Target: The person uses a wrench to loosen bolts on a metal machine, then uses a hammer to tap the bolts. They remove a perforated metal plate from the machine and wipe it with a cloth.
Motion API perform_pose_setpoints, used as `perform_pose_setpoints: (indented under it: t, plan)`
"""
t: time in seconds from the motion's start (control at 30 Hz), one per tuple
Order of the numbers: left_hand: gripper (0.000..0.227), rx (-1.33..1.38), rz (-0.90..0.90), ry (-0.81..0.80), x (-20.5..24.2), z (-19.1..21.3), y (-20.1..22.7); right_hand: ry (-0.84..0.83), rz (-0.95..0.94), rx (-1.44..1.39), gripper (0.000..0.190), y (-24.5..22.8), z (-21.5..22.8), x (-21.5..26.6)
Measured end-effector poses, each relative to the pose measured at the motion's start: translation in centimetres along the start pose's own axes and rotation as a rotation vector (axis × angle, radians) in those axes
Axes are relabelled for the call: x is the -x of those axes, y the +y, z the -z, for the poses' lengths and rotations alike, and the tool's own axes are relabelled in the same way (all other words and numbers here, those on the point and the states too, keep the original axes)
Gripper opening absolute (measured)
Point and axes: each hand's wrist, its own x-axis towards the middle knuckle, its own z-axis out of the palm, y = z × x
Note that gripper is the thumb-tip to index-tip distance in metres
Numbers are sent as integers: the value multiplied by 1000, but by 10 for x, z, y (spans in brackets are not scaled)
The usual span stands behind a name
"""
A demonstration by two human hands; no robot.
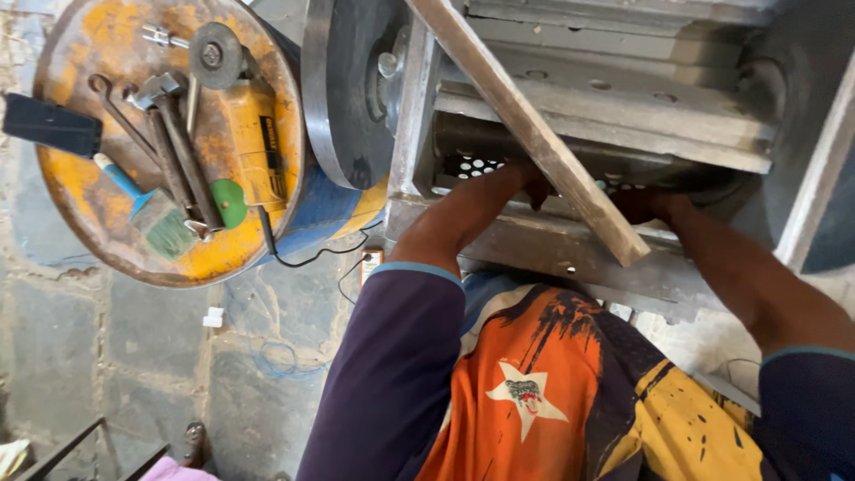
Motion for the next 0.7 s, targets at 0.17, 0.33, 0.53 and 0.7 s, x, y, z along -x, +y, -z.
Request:
perform_pose_setpoints:
  t: [0.17,0.33,0.53,0.7]
  plan:
    - [70,49,-4,-3,32,4,-6,91,9,-47,31,-1,-5,-7]
    - [58,83,122,40,63,-1,-12,97,68,105,31,9,-2,-12]
    - [59,112,-40,307,48,-32,-27,343,89,53,41,12,-1,2]
    - [58,94,-39,346,39,-36,-38,436,185,-25,35,4,14,14]
